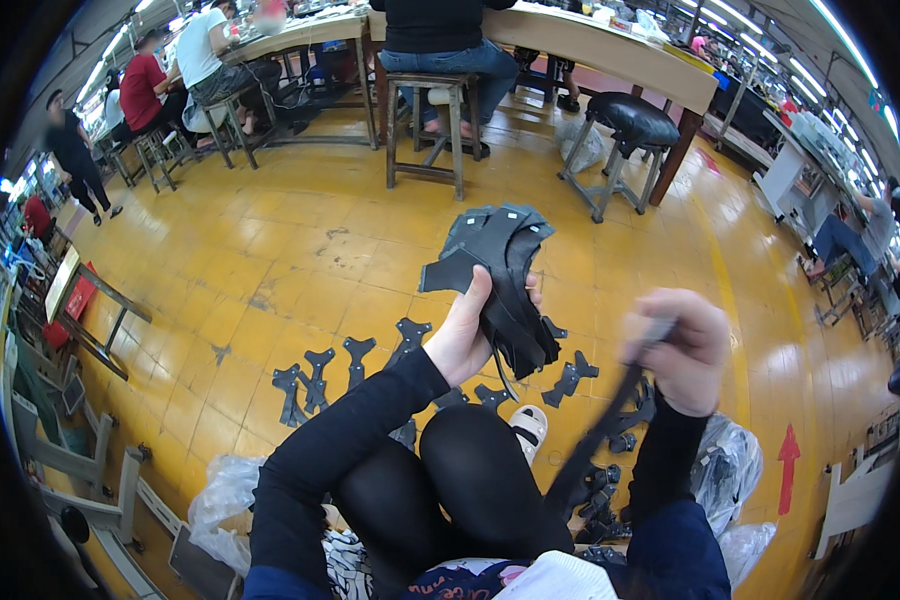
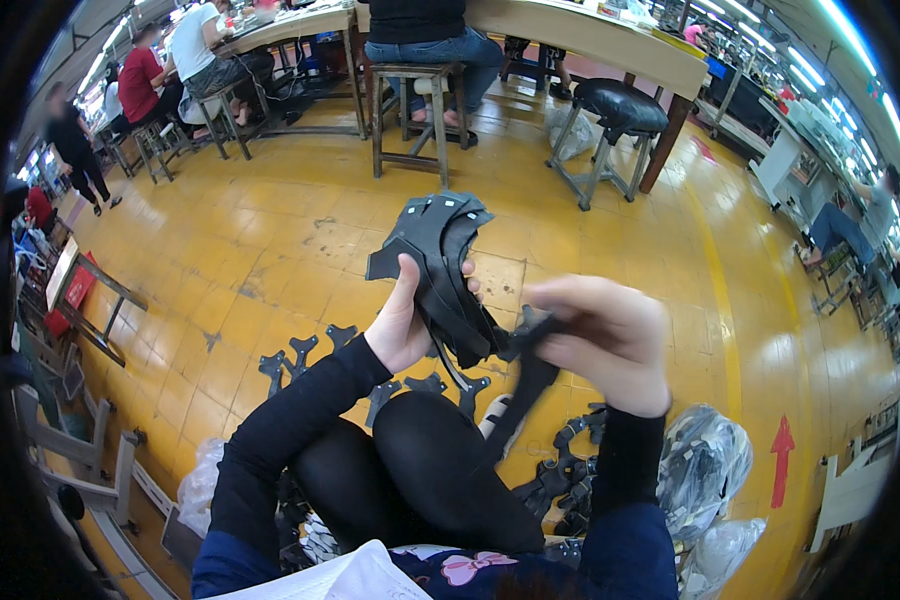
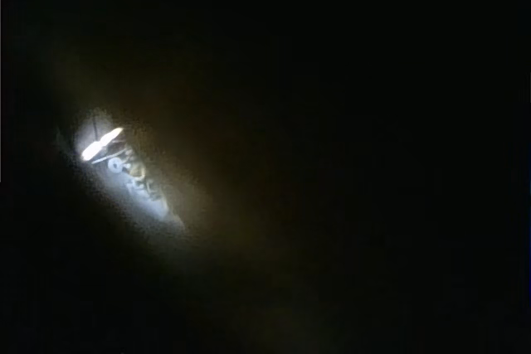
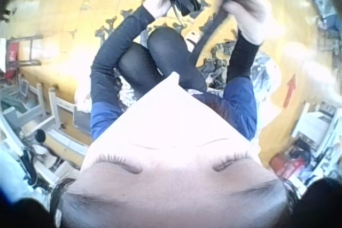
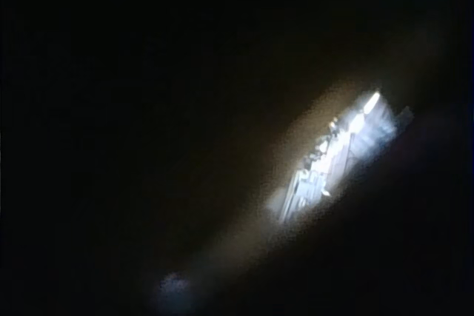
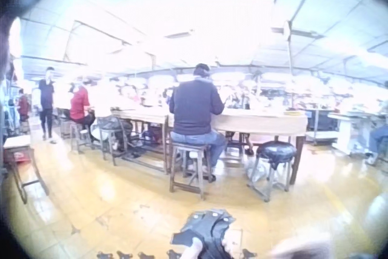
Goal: The person sits on the floor and picks up black T-shaped parts, aligns them, and stacks them into neat piles. They repeatedly gather parts from the floor, fold or align them, and place them into growing stacks.
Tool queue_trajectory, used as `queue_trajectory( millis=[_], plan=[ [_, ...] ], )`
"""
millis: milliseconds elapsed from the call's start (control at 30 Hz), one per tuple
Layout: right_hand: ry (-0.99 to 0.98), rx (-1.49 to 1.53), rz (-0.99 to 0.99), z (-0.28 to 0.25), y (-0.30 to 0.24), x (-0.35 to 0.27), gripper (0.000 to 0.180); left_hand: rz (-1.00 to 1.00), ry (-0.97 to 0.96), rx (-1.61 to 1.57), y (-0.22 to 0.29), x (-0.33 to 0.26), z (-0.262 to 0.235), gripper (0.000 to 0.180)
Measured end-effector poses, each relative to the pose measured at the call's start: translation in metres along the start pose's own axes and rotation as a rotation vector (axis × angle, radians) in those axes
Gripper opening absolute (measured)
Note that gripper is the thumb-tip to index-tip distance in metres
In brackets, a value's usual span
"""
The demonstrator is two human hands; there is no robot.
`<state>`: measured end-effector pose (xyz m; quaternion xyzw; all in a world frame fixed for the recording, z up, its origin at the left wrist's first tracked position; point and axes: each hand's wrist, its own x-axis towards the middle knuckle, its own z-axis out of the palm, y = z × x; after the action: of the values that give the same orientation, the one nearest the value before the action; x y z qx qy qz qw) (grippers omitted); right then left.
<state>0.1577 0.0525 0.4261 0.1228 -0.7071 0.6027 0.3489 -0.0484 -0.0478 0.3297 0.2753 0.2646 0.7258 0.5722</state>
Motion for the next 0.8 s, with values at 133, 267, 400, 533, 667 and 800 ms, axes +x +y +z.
queue_trajectory(
  millis=[133, 267, 400, 533, 667, 800],
  plan=[
    [-0.085, -0.636, -0.039, 0.028, 0.042, 0.049, 0.033, 0.069, -0.043, 0.114, -0.008, -0.012, 0.014, 0.095],
    [0.034, -0.832, -0.144, 0.03, 0.058, 0.057, 0.035, -0.018, 0.1, 0.083, -0.011, -0.01, 0.038, 0.043],
    [0.265, -0.736, -0.12, 0.032, 0.063, 0.031, 0.024, -0.021, 0.173, 0.094, -0.006, -0.006, 0.004, 0.017],
    [0.141, -0.689, -0.017, 0.055, 0.067, -0.01, 0.009, 0.031, 0.275, -0.142, 0.003, 0.0, 0.0, 0.02],
    [0.155, -1.04, 0.001, 0.065, 0.09, -0.037, 0.013, 0.157, 0.27, -0.296, 0.015, 0.005, 0.007, 0.015],
    [0.136, -1.078, 0.074, 0.071, 0.115, -0.051, 0.014, 0.249, 0.342, -0.35, 0.02, 0.004, 0.002, 0.016]
  ],
)
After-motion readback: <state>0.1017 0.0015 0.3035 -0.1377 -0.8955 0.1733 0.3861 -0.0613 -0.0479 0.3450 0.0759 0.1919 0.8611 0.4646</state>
